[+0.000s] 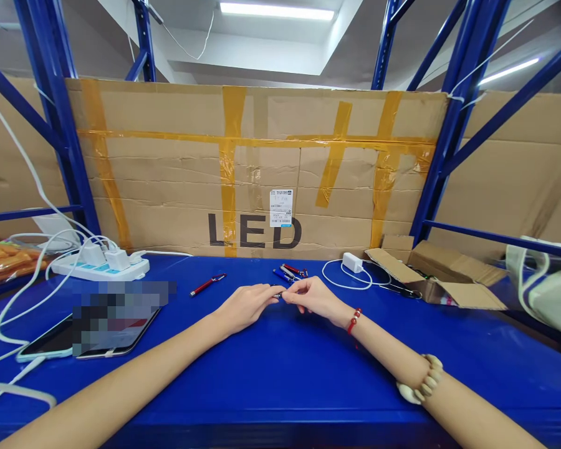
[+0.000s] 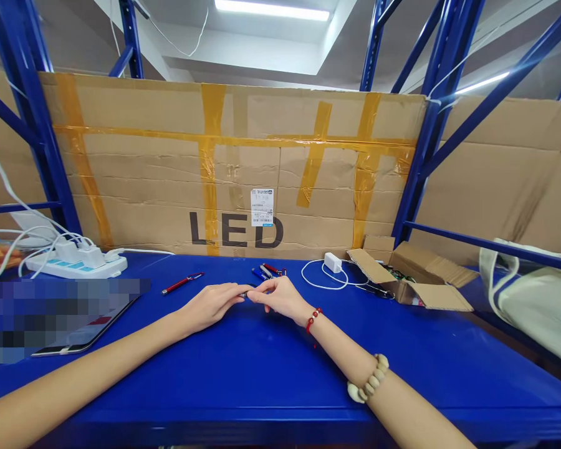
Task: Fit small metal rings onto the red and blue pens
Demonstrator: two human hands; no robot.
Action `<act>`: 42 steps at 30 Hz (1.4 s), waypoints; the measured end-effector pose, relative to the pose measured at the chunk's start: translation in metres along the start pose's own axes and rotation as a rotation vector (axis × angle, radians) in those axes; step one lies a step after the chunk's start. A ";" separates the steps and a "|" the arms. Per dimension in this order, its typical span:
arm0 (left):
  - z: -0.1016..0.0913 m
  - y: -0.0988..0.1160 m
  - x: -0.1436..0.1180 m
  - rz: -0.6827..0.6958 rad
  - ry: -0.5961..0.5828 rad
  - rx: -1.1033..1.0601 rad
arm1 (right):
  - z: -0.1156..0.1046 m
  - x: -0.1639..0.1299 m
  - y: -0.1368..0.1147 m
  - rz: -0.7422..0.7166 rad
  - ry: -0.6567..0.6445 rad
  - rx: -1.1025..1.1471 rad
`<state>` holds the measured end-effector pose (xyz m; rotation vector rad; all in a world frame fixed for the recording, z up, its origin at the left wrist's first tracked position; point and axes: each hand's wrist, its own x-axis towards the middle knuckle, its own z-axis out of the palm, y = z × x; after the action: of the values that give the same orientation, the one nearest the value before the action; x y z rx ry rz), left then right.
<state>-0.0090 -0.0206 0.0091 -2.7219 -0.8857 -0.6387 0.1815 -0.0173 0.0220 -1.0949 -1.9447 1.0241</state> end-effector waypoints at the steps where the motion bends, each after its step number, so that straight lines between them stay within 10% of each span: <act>1: 0.000 0.000 0.000 -0.009 -0.001 -0.010 | 0.000 0.000 0.001 0.003 -0.001 0.005; 11: 0.008 -0.001 0.005 -0.161 0.065 -0.148 | 0.001 0.003 0.000 -0.336 0.266 -0.216; 20: 0.000 0.009 0.004 -0.203 0.041 -0.252 | -0.004 0.006 0.008 -0.496 0.169 -0.216; 42: -0.001 0.016 0.001 -0.227 0.004 -0.233 | 0.002 0.000 0.005 -0.329 0.193 -0.362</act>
<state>0.0005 -0.0335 0.0098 -2.8424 -1.2005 -0.8388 0.1815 -0.0168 0.0167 -0.9726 -2.1063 0.3843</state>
